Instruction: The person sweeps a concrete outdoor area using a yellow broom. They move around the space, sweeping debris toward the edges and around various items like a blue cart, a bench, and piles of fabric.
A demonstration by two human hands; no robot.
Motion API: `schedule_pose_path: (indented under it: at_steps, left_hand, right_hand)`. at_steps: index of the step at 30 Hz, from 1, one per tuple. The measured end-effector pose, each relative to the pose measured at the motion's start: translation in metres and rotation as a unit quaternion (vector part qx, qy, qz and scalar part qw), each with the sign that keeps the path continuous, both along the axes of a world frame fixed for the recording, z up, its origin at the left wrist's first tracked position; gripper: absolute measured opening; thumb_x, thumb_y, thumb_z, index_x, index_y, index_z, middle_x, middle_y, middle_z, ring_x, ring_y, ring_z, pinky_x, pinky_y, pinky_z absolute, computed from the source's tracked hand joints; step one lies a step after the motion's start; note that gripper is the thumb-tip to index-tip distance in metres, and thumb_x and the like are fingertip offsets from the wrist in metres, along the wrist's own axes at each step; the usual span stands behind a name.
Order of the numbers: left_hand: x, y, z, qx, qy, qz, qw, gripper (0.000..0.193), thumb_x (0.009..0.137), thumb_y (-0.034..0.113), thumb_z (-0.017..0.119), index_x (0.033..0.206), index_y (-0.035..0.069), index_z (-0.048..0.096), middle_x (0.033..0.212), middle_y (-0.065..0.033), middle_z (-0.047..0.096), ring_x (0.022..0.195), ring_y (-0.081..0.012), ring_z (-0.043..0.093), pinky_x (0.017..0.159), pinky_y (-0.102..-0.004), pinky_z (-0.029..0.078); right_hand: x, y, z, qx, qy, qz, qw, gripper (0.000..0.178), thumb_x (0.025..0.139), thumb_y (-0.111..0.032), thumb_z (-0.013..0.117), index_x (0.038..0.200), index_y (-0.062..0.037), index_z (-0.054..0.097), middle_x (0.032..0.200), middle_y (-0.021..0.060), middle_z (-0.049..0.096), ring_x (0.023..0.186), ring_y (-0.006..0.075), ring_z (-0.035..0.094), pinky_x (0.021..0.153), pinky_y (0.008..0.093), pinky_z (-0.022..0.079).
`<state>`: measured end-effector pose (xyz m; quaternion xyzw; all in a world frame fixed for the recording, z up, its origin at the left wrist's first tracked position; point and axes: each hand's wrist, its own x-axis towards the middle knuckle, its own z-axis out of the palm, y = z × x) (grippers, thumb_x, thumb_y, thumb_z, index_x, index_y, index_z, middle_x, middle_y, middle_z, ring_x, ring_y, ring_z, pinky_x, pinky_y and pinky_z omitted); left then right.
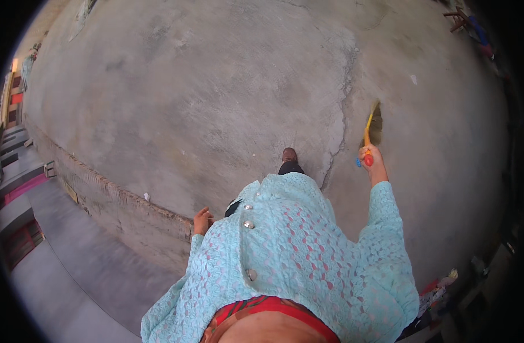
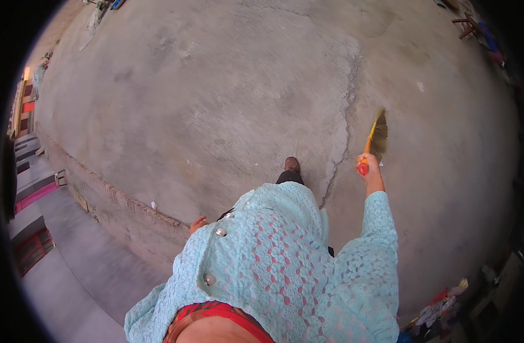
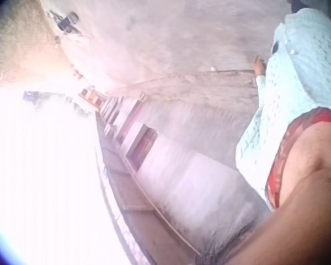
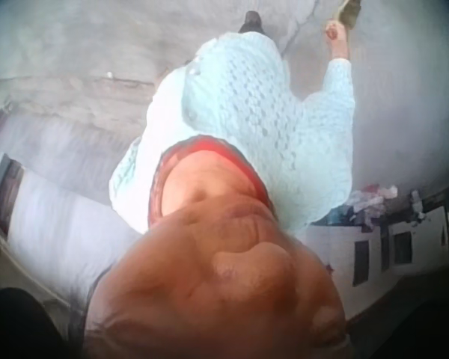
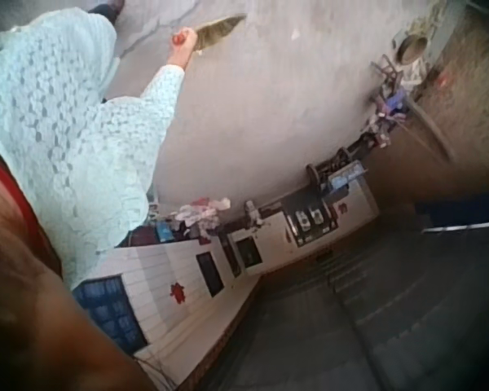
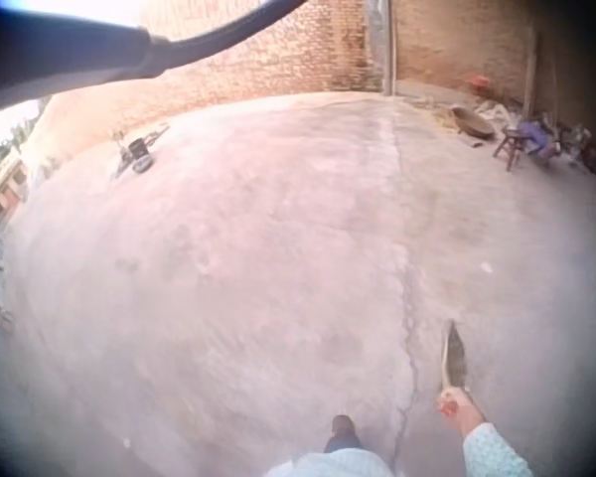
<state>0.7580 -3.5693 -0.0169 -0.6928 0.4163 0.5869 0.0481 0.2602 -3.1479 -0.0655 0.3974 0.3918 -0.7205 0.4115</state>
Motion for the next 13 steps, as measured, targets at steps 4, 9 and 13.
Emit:
schedule_pose_path:
  at_steps: [4, 9, 13]
  left_hand:
    - [-0.030, -0.011, 0.013, -0.004, 0.013, -0.018, 1.000, 0.036, 0.076, 0.010, 0.046, 0.111, 0.002, 0.046, 0.067, -0.0074, 0.054, 0.046, -0.0145, 0.049, 0.043, -0.0254, 0.042]
    - [-0.003, -0.047, -0.056, 0.067, 0.012, -0.077, 0.995, 0.039, 0.075, 0.009, 0.047, 0.114, 0.003, 0.045, 0.071, -0.0095, 0.058, 0.055, -0.0145, 0.053, 0.052, -0.0248, 0.044]
    - [-0.026, -0.072, -0.080, -0.036, -0.025, -0.247, 0.968, 0.043, 0.075, 0.012, 0.049, 0.116, 0.004, 0.044, 0.076, -0.0108, 0.060, 0.063, -0.0148, 0.055, 0.059, -0.0251, 0.045]
  right_hand:
    - [0.020, -0.101, 0.024, -0.049, 0.005, 0.091, 0.995, 0.015, 0.069, -0.001, 0.044, 0.077, -0.0094, 0.035, 0.058, 0.0014, 0.042, 0.045, 0.0094, 0.042, 0.037, 0.0221, 0.036]
    - [0.019, -0.197, 0.077, -0.205, 0.031, 0.127, 0.970, 0.023, 0.070, -0.001, 0.044, 0.088, -0.0105, 0.034, 0.062, 0.0012, 0.039, 0.048, 0.0083, 0.043, 0.040, 0.0216, 0.037]
    - [0.008, -0.218, 0.090, -0.340, 0.007, 0.102, 0.935, 0.038, 0.072, -0.002, 0.043, 0.107, -0.0129, 0.034, 0.064, 0.0004, 0.038, 0.047, 0.0063, 0.041, 0.039, 0.0217, 0.038]
